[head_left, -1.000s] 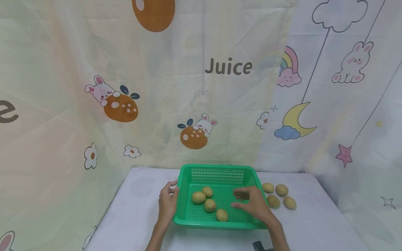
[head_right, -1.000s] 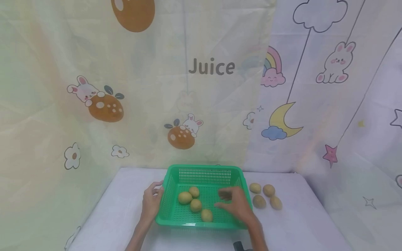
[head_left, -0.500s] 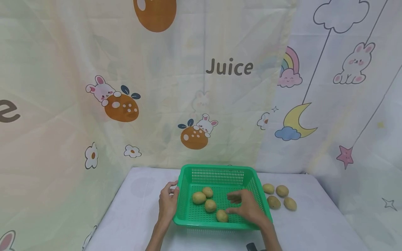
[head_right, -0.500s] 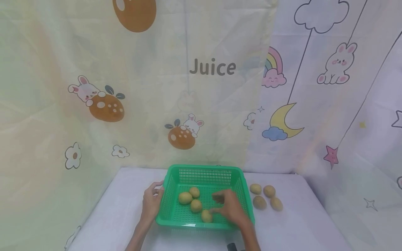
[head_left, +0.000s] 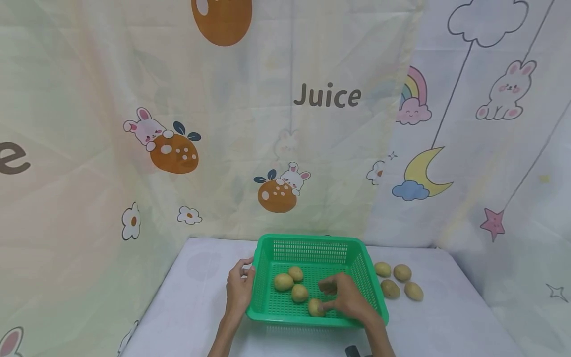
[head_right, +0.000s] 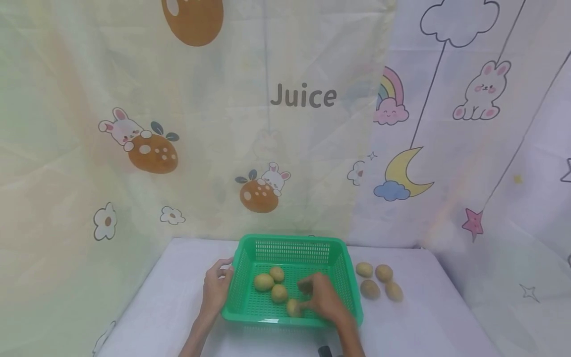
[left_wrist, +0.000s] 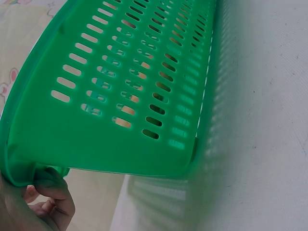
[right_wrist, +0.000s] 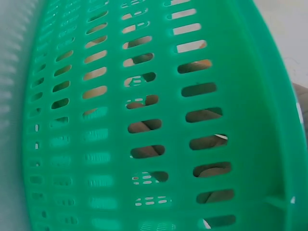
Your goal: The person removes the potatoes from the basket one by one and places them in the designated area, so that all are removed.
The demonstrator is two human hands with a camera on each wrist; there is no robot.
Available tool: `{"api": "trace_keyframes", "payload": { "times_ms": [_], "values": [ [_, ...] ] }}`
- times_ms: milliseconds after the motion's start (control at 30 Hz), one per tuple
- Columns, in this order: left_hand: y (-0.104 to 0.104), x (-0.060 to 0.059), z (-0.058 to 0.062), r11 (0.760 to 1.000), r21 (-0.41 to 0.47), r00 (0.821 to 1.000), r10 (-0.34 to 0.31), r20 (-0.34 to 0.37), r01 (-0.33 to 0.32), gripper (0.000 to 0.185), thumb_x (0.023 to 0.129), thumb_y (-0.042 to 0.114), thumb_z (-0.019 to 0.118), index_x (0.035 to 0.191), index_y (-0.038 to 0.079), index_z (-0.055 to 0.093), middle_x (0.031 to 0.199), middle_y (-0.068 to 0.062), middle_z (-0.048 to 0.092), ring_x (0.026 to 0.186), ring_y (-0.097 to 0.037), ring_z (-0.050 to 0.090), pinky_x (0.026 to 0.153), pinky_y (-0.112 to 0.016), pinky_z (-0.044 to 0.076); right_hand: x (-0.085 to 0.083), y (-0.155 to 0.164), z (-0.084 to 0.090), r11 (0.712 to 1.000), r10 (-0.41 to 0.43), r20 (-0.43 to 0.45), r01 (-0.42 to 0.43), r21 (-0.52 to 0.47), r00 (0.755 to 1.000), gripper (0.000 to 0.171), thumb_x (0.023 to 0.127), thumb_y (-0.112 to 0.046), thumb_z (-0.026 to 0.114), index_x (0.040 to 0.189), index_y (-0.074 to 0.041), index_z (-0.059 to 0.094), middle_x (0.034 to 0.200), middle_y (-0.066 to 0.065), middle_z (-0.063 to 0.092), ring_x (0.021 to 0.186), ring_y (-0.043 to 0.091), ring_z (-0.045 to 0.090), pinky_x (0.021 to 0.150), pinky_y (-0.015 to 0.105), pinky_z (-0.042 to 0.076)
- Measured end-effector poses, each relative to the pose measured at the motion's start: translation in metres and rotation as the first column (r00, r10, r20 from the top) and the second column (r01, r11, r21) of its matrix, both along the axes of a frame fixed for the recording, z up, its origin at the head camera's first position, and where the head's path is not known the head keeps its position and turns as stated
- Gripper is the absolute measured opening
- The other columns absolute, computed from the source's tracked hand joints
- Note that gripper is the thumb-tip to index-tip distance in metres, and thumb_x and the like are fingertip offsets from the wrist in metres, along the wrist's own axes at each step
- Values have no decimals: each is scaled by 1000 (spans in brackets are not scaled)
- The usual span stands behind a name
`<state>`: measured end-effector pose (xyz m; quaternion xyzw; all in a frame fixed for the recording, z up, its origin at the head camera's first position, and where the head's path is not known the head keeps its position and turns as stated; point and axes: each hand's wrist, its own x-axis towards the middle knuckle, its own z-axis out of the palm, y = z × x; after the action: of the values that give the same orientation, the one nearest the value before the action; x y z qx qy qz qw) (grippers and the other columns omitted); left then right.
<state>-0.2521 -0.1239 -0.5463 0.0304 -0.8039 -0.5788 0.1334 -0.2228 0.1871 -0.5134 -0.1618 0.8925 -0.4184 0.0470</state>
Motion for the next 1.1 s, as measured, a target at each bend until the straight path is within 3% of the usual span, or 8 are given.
{"api": "trace_keyframes", "payload": {
  "times_ms": [433,733,1100],
  "values": [
    [-1,0,1,1000,7,1000,8,-5,-8,30,111,11,60,138,4,70,95,-15,74,65,-17,70,61,-25,54,-3,-3,1,1000,9,85,-11,26,996,61,66,-6,103,119,9,77,115,27,80,101,40,80,89,55,65],
    [0,0,0,1000,14,1000,2,12,-2,31,112,12,59,140,3,68,96,-16,75,66,-18,71,60,-26,55,-8,-5,-2,999,27,104,-31,37,994,55,66,2,100,114,14,77,103,27,81,89,35,80,79,48,67],
    [0,-2,-1,1000,4,1000,12,9,-12,31,111,12,60,139,3,69,96,-16,75,67,-17,73,60,-26,55,-7,-10,-1,998,25,131,-33,61,991,47,68,3,99,109,12,78,97,22,81,85,30,77,76,46,66]
  ]
}}
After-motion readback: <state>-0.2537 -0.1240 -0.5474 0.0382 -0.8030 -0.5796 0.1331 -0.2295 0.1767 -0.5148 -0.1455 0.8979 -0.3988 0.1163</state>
